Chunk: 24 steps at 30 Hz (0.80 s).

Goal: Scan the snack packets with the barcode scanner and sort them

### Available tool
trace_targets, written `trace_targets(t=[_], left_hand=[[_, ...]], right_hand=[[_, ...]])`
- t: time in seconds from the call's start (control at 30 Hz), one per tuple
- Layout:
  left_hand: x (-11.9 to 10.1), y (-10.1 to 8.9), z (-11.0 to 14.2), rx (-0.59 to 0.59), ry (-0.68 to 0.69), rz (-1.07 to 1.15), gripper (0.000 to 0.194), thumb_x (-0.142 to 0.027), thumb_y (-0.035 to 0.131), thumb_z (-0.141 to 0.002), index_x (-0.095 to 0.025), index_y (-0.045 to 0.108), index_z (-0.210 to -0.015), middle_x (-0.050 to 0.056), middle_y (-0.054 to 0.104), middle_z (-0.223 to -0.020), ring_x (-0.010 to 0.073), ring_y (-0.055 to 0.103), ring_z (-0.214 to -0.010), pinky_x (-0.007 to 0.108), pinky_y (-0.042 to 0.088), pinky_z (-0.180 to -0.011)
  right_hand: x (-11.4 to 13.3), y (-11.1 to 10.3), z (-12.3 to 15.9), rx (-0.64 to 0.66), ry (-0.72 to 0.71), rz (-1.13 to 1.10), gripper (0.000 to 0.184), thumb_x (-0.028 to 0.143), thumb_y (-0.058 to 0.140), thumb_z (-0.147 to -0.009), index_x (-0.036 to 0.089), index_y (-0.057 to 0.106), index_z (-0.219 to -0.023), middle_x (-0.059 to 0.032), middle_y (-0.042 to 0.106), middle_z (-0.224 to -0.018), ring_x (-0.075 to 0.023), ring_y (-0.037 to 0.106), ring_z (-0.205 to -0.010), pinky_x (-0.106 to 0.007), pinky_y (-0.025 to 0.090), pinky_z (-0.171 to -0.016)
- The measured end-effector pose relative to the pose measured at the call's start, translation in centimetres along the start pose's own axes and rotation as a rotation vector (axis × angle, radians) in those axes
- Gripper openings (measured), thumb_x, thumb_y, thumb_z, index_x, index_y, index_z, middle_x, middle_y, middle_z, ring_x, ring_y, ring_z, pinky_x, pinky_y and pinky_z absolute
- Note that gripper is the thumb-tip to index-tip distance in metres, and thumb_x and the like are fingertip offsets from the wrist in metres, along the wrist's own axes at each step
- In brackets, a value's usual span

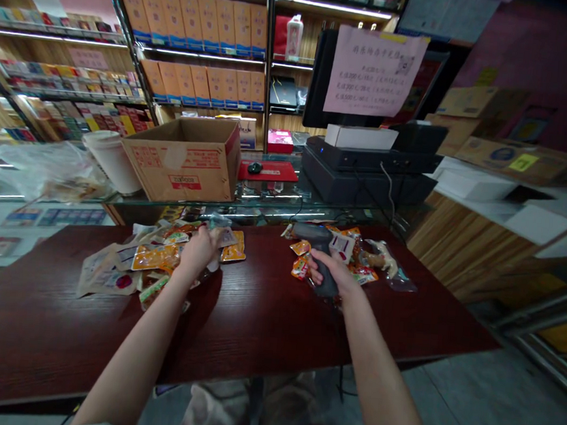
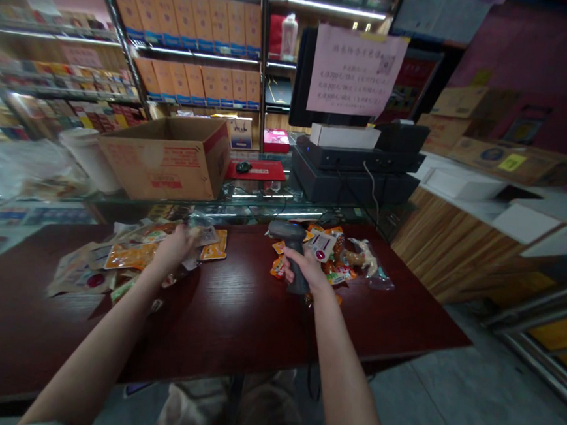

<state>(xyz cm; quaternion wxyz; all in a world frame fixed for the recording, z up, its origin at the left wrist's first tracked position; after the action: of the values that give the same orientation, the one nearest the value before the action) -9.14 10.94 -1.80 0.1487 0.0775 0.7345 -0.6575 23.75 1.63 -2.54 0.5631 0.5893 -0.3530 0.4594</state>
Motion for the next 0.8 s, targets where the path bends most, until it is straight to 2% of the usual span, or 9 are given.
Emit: trace_targets(t=[0.1,0.17,0.3,0.33,0.43,0.53,0.6,0.67,0.8], left_hand=[[-0.5,-1.0,-0.3,0.013,-0.002,-0.159,0.039,-0.03,0.035,-0.096,-0.009,0.06,-0.118,0.03,0.067,-0.113,0.0399,0.067,-0.107,0.048,0.051,-0.087],[-1.9,-1.8,-0.3,-0.038,0.005,-0.257,0.039,-0.021,0.034,-0.094,-0.007,0.062,-0.116,0.031,0.063,-0.118,0.041,0.064,-0.109,0.049,0.05,-0.086],[-8.7,-1.8,0.5,-0.22,0.201,-0.355,0.038,-0.015,0.032,-0.093,-0.005,0.064,-0.111,0.031,0.061,-0.117,0.0425,0.056,-0.117,0.053,0.045,-0.092],[-10.9,-0.9,0.6,-0.202,0.28,-0.346,0.037,-0.017,0.035,-0.094,-0.006,0.064,-0.112,0.03,0.061,-0.119,0.042,0.055,-0.118,0.054,0.044,-0.094],[-17.4,4.0,0.4,0.051,0.528,-0.238,0.035,-0.028,0.05,-0.092,-0.014,0.061,-0.122,0.022,0.061,-0.126,0.0371,0.056,-0.12,0.05,0.043,-0.099],[-21.5,8.5,-0.7,0.244,0.641,-0.058,0.055,-0.023,0.06,-0.085,-0.02,0.05,-0.139,0.018,0.052,-0.145,0.035,0.052,-0.129,0.05,0.039,-0.105],[-22.8,10.5,-1.7,0.285,0.668,-0.006,0.064,-0.021,0.064,-0.081,-0.021,0.047,-0.143,0.016,0.048,-0.151,0.0348,0.051,-0.132,0.049,0.038,-0.107],[-23.1,11.8,-2.6,0.297,0.685,0.043,0.06,-0.019,0.062,-0.082,-0.022,0.05,-0.141,0.014,0.052,-0.148,0.0334,0.052,-0.131,0.048,0.039,-0.107],[-22.3,12.4,-4.0,0.255,0.677,0.16,0.041,-0.027,0.056,-0.089,-0.019,0.059,-0.129,0.017,0.063,-0.134,0.035,0.055,-0.125,0.051,0.039,-0.106]], right_hand=[[2.2,-3.6,0.2,-0.12,-0.03,0.017,0.038,0.041,0.08,-0.072,0.02,0.053,-0.088,0.0084,0.051,-0.055,-0.006,0.04,-0.036,-0.02,0.033,-0.035],[2.9,-6.0,0.3,-0.151,-0.037,-0.003,0.038,0.041,0.08,-0.071,0.02,0.05,-0.083,0.0082,0.05,-0.054,-0.0058,0.039,-0.036,-0.02,0.033,-0.035],[2.7,-9.8,0.3,-0.104,-0.03,-0.104,0.04,0.041,0.081,-0.071,0.021,0.046,-0.076,0.0078,0.048,-0.055,-0.0044,0.035,-0.036,-0.019,0.031,-0.035],[2.4,-10.4,0.3,-0.087,-0.022,-0.127,0.04,0.041,0.081,-0.07,0.021,0.047,-0.077,0.0081,0.048,-0.055,-0.0041,0.034,-0.036,-0.019,0.03,-0.034],[1.6,-11.5,0.2,-0.036,-0.007,-0.171,0.038,0.042,0.079,-0.072,0.021,0.049,-0.084,0.009,0.047,-0.055,-0.0038,0.032,-0.035,-0.018,0.029,-0.034],[1.1,-11.8,0.1,-0.009,-0.013,-0.185,0.037,0.043,0.077,-0.074,0.021,0.049,-0.085,0.0093,0.047,-0.056,-0.0036,0.032,-0.035,-0.017,0.029,-0.035],[0.8,-11.8,0.1,-0.009,-0.005,-0.193,0.039,0.044,0.078,-0.073,0.021,0.049,-0.084,0.0095,0.047,-0.055,-0.0035,0.032,-0.035,-0.017,0.028,-0.035],[0.6,-11.6,0.1,-0.018,-0.001,-0.2,0.039,0.044,0.079,-0.071,0.021,0.05,-0.084,0.0094,0.047,-0.055,-0.0035,0.032,-0.035,-0.018,0.028,-0.035],[0.5,-11.4,0.1,-0.038,0.002,-0.21,0.039,0.044,0.08,-0.07,0.02,0.053,-0.085,0.0093,0.047,-0.055,-0.0039,0.032,-0.036,-0.019,0.029,-0.035]])
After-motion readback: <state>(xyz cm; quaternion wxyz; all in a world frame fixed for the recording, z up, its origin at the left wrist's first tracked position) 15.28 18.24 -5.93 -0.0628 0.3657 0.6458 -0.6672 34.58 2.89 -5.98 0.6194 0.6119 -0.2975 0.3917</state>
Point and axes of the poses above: each hand's wrist, its own z-axis away from the middle knuckle, its own y-axis out of the palm, x = y × z, the point moved 7 cm from there along -z, towards the middle knuckle
